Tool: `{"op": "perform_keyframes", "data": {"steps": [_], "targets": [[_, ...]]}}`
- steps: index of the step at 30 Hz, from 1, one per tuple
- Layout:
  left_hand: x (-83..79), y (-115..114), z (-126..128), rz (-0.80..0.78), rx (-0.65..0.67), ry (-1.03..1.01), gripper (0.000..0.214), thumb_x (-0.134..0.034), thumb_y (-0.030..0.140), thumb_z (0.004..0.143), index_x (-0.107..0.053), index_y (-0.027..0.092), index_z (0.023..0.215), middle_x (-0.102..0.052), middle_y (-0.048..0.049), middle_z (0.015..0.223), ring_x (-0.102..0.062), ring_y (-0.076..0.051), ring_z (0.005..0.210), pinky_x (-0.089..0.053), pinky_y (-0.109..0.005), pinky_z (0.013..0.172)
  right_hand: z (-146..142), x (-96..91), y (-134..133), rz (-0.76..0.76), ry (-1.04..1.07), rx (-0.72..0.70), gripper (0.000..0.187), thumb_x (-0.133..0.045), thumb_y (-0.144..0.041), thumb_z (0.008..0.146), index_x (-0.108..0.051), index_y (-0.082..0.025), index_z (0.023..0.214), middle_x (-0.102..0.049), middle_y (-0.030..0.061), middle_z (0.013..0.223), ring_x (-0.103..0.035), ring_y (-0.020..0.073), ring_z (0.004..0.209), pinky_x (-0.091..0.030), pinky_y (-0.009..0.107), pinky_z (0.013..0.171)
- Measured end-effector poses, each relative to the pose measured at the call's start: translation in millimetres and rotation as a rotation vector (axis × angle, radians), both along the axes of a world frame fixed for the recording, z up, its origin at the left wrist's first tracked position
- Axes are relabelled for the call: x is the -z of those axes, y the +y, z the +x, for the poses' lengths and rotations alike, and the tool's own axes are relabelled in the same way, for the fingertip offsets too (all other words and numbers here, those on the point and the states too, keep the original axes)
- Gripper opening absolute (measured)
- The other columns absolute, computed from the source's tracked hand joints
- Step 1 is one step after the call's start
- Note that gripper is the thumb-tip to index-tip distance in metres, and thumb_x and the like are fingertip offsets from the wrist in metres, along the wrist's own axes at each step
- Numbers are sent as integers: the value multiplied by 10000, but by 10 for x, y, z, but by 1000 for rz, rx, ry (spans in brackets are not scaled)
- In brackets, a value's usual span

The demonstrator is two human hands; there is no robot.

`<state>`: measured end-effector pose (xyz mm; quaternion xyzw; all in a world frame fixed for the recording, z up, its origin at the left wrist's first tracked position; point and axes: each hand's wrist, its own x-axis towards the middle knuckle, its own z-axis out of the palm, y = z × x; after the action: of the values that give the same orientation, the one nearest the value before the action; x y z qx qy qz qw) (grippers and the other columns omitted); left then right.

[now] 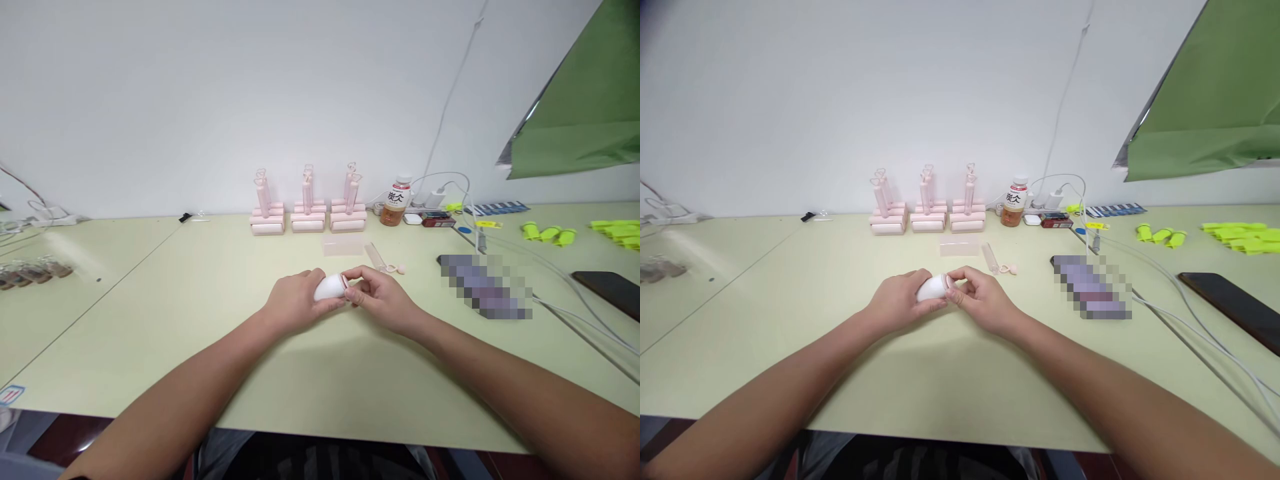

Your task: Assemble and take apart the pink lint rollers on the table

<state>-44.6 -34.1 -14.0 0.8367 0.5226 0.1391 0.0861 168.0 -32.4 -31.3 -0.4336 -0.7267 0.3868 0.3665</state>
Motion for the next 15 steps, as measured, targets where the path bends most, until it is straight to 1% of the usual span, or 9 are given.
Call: {"op": "perform_keyframes", "data": {"steps": [1,3,4,5,8,11,15], "targets": [[5,5,-2,0,-15,-14,504,-467,692,848,-560,225,1011,-684,-40,903,-640,-241,752,-355,-299,563,44,-12,48,106,-96,56,322,-575,-457,874,-618,-196,1057,-702,57,841,-656,212,751,-522,355,700],[9,17,-10,-13,-47,-60,435,-519,615,850,-556,229,1047,-686,-41,952,-642,-246,796,-374,-302,584,171,-35,177,304,-342,206,289,-516,-402,900,-653,-186,1034,-706,99,991,-648,249,916,-501,393,827],[9,24,-17,-31,-68,-92,411,-537,583,847,-555,232,1059,-686,-41,971,-642,-246,816,-381,-301,592,247,-42,251,348,-482,279,284,-488,-362,910,-664,-182,1042,-702,112,1064,-629,268,1003,-478,411,890],[7,31,-24,-56,-90,-129,398,-550,560,843,-553,234,1071,-685,-42,985,-642,-245,830,-386,-299,595,324,-43,326,344,-622,341,295,-462,-325,914,-669,-186,1072,-697,113,1117,-607,285,1067,-458,428,928],[2,54,-51,-131,-132,-239,394,-560,527,841,-543,238,1107,-681,-47,1008,-641,-243,846,-396,-292,592,506,-9,505,292,-737,407,370,-425,-258,909,-662,-164,1177,-673,146,1223,-555,355,1161,-417,504,963],[8,75,-72,-149,-133,-289,389,-570,492,842,-539,244,1141,-676,-48,1049,-637,-245,876,-415,-294,613,562,51,578,257,-790,378,400,-408,-261,918,-661,-169,1214,-679,143,1232,-567,355,1155,-407,506,970],[27,97,-77,-143,-133,-312,402,-590,448,836,-534,258,1187,-673,-46,1089,-634,-246,908,-437,-299,652,532,101,569,242,-846,332,404,-441,-324,912,-660,-193,1224,-693,128,1209,-576,353,1142,-401,501,970]]}}
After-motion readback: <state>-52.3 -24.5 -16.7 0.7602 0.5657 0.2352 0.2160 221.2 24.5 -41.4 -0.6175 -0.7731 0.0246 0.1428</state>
